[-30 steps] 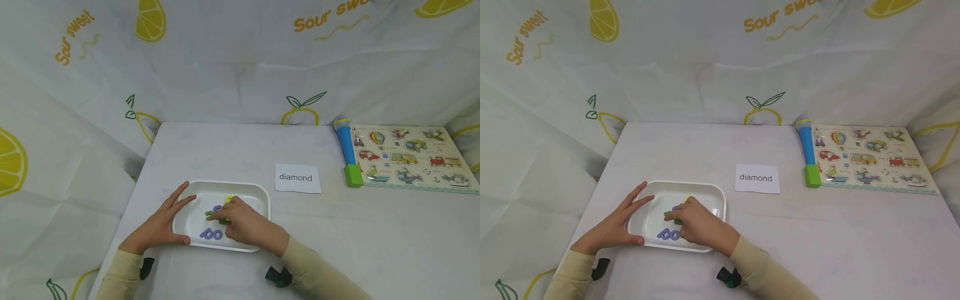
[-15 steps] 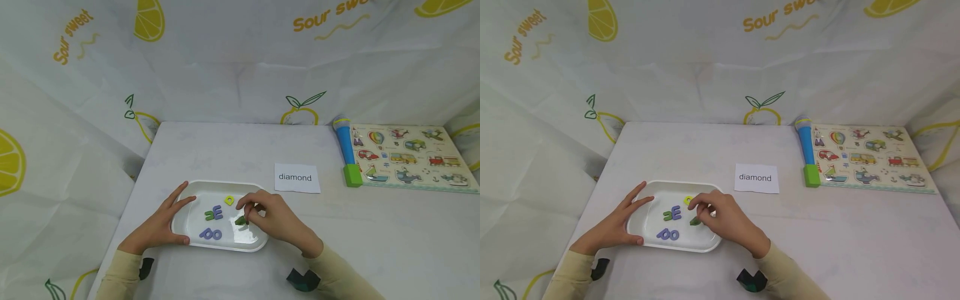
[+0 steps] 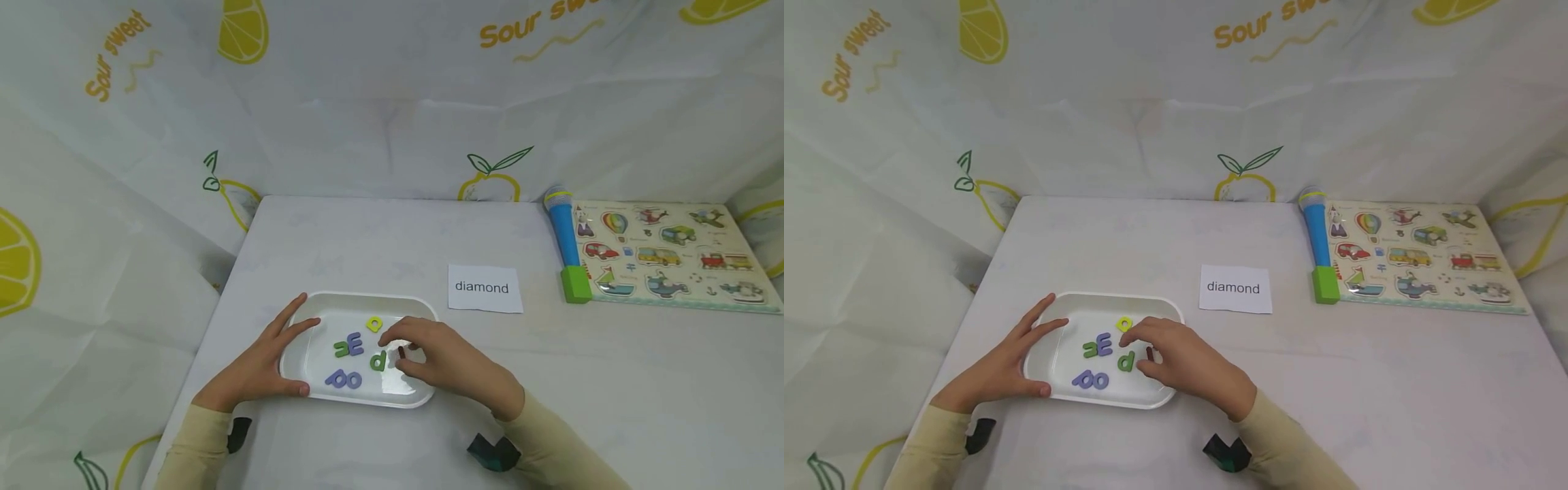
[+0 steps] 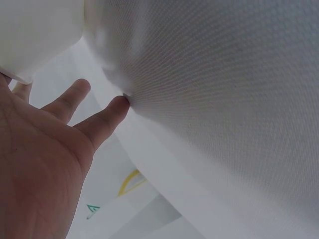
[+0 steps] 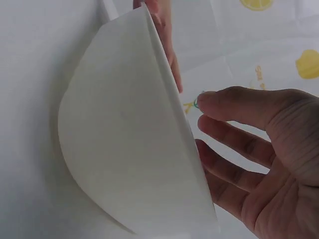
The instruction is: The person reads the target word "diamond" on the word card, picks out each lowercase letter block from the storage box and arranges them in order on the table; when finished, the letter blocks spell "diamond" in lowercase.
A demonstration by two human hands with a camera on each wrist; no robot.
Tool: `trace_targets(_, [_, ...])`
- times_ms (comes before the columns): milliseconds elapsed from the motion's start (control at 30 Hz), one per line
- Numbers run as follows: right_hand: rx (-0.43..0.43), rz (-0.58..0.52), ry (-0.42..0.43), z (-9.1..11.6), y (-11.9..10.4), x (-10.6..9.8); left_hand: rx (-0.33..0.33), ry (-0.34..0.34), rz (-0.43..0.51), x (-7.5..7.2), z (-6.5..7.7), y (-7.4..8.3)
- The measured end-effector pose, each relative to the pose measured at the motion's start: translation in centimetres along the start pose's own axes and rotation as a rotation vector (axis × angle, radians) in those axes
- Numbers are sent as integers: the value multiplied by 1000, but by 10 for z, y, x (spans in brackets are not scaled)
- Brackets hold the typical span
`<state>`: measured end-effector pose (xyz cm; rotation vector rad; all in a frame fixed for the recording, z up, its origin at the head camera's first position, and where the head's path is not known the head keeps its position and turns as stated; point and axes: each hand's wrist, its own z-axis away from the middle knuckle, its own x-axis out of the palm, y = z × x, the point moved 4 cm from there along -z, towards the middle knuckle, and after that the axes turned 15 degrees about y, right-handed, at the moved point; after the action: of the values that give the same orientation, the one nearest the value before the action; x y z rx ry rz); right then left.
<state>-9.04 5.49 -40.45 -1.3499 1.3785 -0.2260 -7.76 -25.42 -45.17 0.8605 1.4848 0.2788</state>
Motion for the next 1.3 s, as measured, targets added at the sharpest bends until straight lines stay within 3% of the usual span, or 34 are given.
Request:
trace_targets(200, [35, 158, -104, -10, 0, 29, 4, -5, 4, 1, -1, 0])
trace_targets(433, [79, 276, -131, -16, 5, 55, 21, -9, 4, 2, -1, -1])
trace_targets(867, [33, 407, -170, -20, 10, 67, 18, -5, 5, 1, -1, -1])
trace_targets(1000, [47, 359, -193, -22, 7, 68, 8, -2, 12, 1, 0, 0])
trace_targets(1100, [41, 255, -179, -20, 2, 62, -8, -3, 20, 1, 0, 0])
trace_targets(1300, [-40, 11, -39, -11, -8, 29, -18, -1, 4, 1, 1, -2])
